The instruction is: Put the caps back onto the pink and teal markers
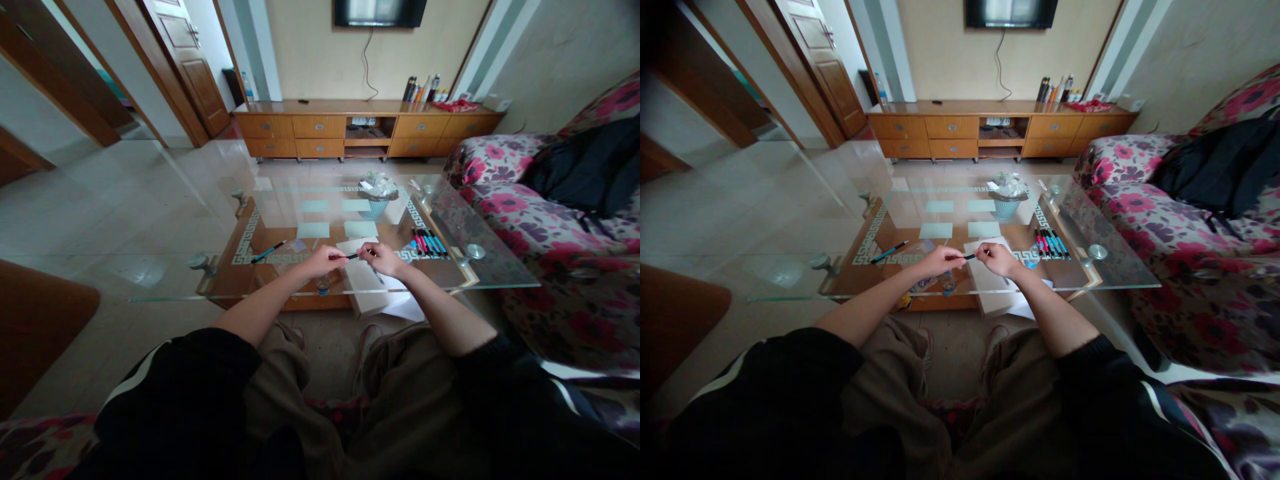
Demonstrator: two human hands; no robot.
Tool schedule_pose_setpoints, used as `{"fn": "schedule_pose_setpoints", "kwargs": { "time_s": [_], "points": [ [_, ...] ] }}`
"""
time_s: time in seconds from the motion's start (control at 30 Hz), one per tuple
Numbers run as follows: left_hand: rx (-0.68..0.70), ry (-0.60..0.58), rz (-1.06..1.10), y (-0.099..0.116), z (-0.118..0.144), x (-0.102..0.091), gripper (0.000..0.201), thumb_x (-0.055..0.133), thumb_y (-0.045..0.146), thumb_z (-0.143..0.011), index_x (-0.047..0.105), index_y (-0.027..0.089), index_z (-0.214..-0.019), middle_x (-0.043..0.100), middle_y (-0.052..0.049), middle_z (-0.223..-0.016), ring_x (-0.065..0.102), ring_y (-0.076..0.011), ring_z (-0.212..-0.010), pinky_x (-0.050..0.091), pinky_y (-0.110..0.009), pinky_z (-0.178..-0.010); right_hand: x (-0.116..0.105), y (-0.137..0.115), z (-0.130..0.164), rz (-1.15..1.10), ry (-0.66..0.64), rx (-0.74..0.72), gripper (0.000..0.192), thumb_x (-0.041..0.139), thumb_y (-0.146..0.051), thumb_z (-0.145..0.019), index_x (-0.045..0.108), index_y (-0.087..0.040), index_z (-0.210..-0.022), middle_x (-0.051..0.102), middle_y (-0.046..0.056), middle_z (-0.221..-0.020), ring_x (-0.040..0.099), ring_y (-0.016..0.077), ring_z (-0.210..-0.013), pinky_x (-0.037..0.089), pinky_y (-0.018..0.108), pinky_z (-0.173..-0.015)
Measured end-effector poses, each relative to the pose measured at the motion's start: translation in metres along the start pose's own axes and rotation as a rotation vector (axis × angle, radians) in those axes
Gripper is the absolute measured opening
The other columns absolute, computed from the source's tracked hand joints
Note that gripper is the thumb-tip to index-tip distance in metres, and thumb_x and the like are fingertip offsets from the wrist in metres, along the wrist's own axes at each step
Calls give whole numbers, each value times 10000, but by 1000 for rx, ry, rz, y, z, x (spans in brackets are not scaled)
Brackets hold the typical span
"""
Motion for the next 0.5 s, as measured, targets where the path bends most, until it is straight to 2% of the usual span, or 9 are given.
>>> {"fn": "schedule_pose_setpoints", "kwargs": {
  "time_s": [0.13,0.27,0.37,0.5],
  "points": [
    [-16,-3,-52,8,3,-1,412,621,488,-899,754,102,-849,720,-63,-740,519,-113,-585,360,-230,-551,1,1,0,-3,14,-13,246,583,-439,-918,675,-215,-873,681,0,-755,588,154,-663,440,275,-668],
    [-11,-11,-92,9,3,-2,431,591,479,-919,760,97,-814,716,-58,-721,505,-105,-560,338,-229,-533,6,4,-1,42,-27,-35,342,508,-466,-966,669,-216,-797,632,-5,-658,573,161,-651,426,278,-658],
    [9,11,-77,3,1,-5,384,644,457,-883,774,104,-804,725,-55,-718,553,-122,-598,385,-236,-578,11,8,-2,-7,-65,-35,396,486,-496,-979,675,-209,-783,650,3,-684,580,160,-654,433,276,-651],
    [-9,95,39,-8,-3,-10,324,776,396,-763,796,110,-914,774,-78,-841,639,-166,-714,476,-271,-691,19,12,-3,-157,-109,0,435,489,-533,-978,685,-198,-780,693,21,-744,594,155,-664,460,276,-665]
  ]
}}
Point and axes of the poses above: each hand's wrist, its own z-axis away from the middle knuckle, its own x-axis out of the palm, y = z × x, the point moved 10 cm from there along -z, towards the middle knuckle
